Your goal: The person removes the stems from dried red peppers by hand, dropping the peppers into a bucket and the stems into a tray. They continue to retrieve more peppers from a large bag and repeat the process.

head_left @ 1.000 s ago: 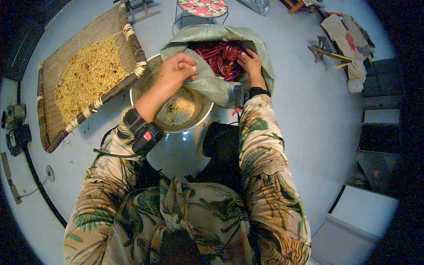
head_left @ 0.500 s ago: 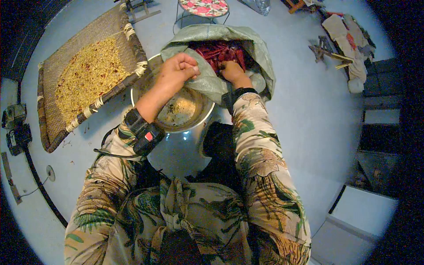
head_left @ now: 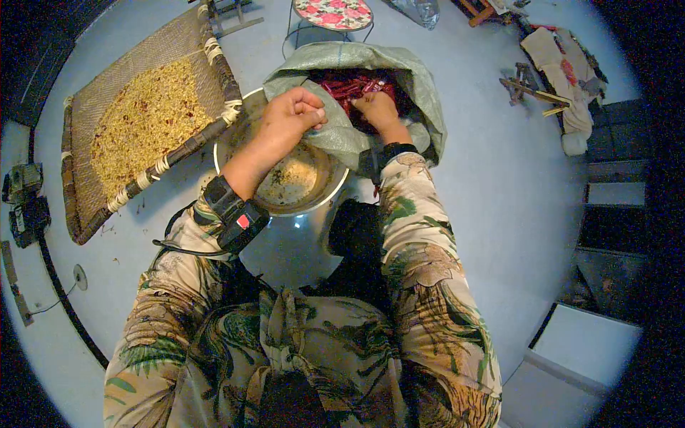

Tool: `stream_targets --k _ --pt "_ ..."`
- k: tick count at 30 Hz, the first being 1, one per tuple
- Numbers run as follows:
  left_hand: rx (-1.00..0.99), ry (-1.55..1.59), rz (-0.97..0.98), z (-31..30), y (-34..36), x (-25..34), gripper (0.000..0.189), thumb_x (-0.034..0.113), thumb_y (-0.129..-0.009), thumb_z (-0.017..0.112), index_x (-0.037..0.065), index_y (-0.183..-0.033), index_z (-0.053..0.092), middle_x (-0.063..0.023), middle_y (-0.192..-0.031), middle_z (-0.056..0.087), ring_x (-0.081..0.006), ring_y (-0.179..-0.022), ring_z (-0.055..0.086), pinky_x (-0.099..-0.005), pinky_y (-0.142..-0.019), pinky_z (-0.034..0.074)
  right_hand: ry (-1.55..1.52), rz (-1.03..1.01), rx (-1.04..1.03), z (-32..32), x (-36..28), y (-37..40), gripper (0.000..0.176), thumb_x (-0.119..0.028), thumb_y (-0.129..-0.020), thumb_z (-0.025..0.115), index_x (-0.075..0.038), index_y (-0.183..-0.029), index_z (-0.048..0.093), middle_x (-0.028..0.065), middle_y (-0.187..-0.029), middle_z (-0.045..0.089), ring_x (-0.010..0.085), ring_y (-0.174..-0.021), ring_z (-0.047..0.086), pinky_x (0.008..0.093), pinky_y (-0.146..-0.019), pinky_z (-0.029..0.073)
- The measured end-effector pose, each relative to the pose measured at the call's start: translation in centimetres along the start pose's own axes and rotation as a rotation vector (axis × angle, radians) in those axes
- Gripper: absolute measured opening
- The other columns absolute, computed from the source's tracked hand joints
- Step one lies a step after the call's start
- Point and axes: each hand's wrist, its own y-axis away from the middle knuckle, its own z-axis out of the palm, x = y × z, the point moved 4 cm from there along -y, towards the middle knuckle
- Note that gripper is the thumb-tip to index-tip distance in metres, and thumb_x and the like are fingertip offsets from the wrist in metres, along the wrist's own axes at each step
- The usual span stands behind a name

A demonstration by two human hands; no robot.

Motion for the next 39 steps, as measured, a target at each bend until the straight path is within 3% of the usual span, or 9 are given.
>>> stream_targets --k 2,3,11,15,22,28,31,35,39 --pt "0.0 0.01 0.008 0.1 -0.1 0.0 0.011 0.003 -0.081 0.061 0.0 -0.09 0.054 -0.0045 -0.074 0.06 -0.0105 -0.065 0.057 -0.023 -0.061 0.046 -0.266 0.083 -0.013 -0.8 0.9 -0.6 0.036 -0.038 -0.075 0.063 -0.002 -0.072 0.066 0.0201 -0.074 0.064 0.0322 -0.067 0.063 0.0417 -0.068 0.05" --pt "0.0 0.013 0.01 0.0 -0.1 -0.2 0.011 0.003 -0.081 0.061 0.001 -0.09 0.054 -0.0046 -0.074 0.061 -0.0106 -0.065 0.057 -0.0231 -0.06 0.047 -0.381 0.077 -0.005 -1.5 0.8 -0.6 0.034 -0.035 -0.076 0.07 -0.007 -0.064 0.055 0.0021 -0.058 0.054 0.0102 -0.05 0.051 0.0248 -0.048 0.04" --pt "0.034 0.045 0.003 -0.1 -0.3 -0.3 0.012 0.004 -0.079 0.062 0.001 -0.088 0.055 -0.0044 -0.073 0.061 -0.0104 -0.063 0.057 -0.0229 -0.058 0.046 -0.987 0.245 -0.18 -6.4 -1.0 1.8 0.028 -0.037 -0.084 0.062 -0.013 -0.081 0.049 -0.0038 -0.067 0.05 0.0045 -0.049 0.039 0.0184 -0.044 0.03" --pt "0.032 0.048 0.021 -0.2 -0.7 -0.4 0.014 0.005 -0.079 0.064 0.001 -0.089 0.055 -0.0037 -0.074 0.061 -0.0099 -0.064 0.057 -0.0226 -0.058 0.045 -1.27 0.039 -0.26 -8.2 -6.2 4.3 0.021 -0.031 -0.089 0.056 -0.011 -0.083 0.05 -0.002 -0.069 0.05 0.0046 -0.049 0.04 0.0181 -0.043 0.03" --pt "0.066 0.166 0.174 1.0 0.4 3.1 0.025 0.009 -0.081 0.065 0.0 -0.102 0.055 -0.0048 -0.083 0.062 -0.0087 -0.07 0.057 -0.0225 -0.062 0.045 -1.305 -0.186 -0.342 -8.3 -11.6 9.6 0.025 -0.031 -0.092 0.049 -0.008 -0.099 0.055 -0.0008 -0.073 0.057 0.005 -0.054 0.048 0.0173 -0.044 0.036" --pt "-0.057 0.204 0.196 0.8 1.8 5.2 0.033 0.007 -0.081 0.065 -0.001 -0.111 0.053 -0.0043 -0.089 0.06 -0.0091 -0.071 0.057 -0.0218 -0.06 0.045 -1.309 -0.178 -0.472 -6.5 -13.1 11.0 0.029 -0.032 -0.093 0.047 -0.007 -0.106 0.055 0.0028 -0.082 0.064 0.0043 -0.056 0.051 0.0161 -0.047 0.039" --pt "0.077 0.12 0.203 0.3 2.2 5.5 0.026 0.009 -0.08 0.066 0.003 -0.104 0.06 -0.0029 -0.089 0.061 -0.0107 -0.073 0.057 -0.0224 -0.065 0.046 -1.319 -0.147 -0.51 -5.6 -13.6 10.7 0.032 -0.032 -0.093 0.048 -0.008 -0.113 0.054 0.0024 -0.08 0.063 0.0057 -0.054 0.052 0.0178 -0.048 0.042" --pt "0.239 -0.273 0.483 -0.8 2.1 6.1 0.022 0.009 -0.077 0.068 0.005 -0.098 0.063 -0.004 -0.089 0.061 -0.0131 -0.078 0.058 -0.0253 -0.072 0.047 -1.215 -0.093 -0.382 -5.1 -13.5 10.2 0.029 -0.027 -0.092 0.052 -0.007 -0.113 0.056 0.0018 -0.084 0.062 0.0068 -0.056 0.052 0.0196 -0.05 0.043" --pt "0.303 -0.445 0.412 -1.3 2.5 6.5 0.022 0.01 -0.074 0.069 0.004 -0.094 0.063 -0.0061 -0.086 0.06 -0.0155 -0.081 0.058 -0.0275 -0.073 0.046 -1.105 -0.075 -0.177 -5.2 -13.7 9.9 0.027 -0.022 -0.088 0.057 -0.006 -0.111 0.058 0.0011 -0.088 0.062 0.0068 -0.061 0.053 0.0201 -0.052 0.043"
